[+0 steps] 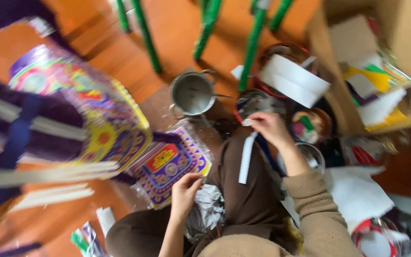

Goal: Decorating paper horse figures by applying glue and sticking decorative paper patterns.

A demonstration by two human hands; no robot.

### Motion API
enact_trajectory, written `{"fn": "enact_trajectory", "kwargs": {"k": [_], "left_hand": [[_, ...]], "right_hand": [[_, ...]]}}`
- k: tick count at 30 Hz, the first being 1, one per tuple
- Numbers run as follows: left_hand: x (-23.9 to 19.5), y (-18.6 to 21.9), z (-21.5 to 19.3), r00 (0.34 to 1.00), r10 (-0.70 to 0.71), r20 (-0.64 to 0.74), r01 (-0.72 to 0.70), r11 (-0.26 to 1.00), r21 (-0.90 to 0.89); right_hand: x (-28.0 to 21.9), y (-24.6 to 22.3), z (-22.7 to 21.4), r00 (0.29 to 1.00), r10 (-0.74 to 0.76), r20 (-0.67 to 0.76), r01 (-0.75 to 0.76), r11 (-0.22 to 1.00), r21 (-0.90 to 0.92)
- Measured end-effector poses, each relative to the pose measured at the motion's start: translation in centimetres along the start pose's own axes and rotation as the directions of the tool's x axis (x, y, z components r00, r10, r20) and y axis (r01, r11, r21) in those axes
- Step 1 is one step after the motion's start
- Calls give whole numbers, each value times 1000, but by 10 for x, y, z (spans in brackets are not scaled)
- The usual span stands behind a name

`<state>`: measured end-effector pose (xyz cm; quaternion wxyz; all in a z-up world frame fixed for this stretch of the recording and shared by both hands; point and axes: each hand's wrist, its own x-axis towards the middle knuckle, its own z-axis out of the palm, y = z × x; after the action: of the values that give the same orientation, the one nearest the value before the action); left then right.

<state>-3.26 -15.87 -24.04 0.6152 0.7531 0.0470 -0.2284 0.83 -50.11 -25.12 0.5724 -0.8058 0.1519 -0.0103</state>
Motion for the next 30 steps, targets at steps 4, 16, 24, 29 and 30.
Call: {"fn": "enact_trajectory", "kwargs": {"k": [4,16,24,29,30], "left_hand": [[-8,24,-16,998,-54,-9,53,994,-97],[-29,14,-84,934,-307,-185,287,950,-125],[-35,6,-86,961,-205,-185,156,956,-250],[-34,42,-87,943,-230,-240,153,941,-302],[-35,53,-88,936,-249,-248,165,935,-314]], "right_hand": [[52,-54,98,986,-29,165,33,999,-23],[201,40,261,996,11,88,49,761,-646],[169,11,252,975,-86,207,195,784,-590],[122,-57,218,978,87,189,-39,969,-243],[107,-74,210,968,145,206,-155,987,35]]}}
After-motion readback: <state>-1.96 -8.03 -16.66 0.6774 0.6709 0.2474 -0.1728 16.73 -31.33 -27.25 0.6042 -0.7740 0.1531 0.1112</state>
